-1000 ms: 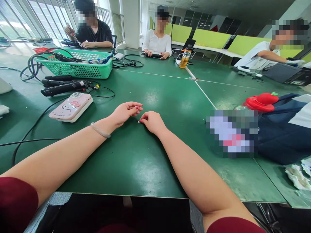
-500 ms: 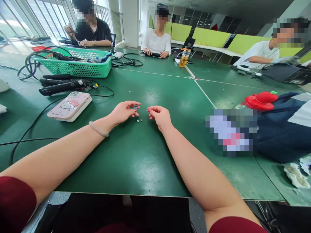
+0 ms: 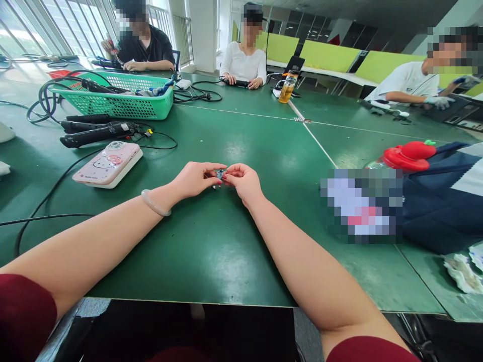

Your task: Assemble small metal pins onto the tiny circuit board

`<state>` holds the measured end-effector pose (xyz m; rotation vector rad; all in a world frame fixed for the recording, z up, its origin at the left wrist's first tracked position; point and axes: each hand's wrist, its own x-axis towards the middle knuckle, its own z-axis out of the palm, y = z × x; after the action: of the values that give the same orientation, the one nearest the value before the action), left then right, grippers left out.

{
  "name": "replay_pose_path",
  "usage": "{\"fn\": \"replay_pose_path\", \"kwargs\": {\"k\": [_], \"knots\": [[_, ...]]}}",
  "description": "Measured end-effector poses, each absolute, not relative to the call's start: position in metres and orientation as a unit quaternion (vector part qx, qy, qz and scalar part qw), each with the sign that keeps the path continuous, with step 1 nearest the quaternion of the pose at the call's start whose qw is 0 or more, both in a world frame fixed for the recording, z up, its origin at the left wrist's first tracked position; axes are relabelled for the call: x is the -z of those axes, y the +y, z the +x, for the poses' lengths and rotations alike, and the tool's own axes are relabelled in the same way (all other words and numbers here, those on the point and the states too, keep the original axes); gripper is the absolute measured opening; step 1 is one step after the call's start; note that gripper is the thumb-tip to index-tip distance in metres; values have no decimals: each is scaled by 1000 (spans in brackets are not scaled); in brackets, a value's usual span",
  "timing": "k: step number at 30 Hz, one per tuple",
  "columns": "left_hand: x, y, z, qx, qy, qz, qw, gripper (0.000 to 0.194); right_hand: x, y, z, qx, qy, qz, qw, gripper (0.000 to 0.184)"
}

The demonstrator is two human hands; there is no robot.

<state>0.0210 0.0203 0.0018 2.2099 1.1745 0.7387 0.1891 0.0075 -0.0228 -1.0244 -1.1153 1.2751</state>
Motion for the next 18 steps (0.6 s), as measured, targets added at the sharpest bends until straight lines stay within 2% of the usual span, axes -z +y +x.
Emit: {"fn": "replay_pose_path", "kwargs": {"k": [10,18], "knots": [[-3,19,20,-225,428,857,177,45,25,9,190,-499,-513,-448,536,40],[-8,16,19,-215,420,866,166,50,29,11,193,-480,-560,-438,514,46]]}}
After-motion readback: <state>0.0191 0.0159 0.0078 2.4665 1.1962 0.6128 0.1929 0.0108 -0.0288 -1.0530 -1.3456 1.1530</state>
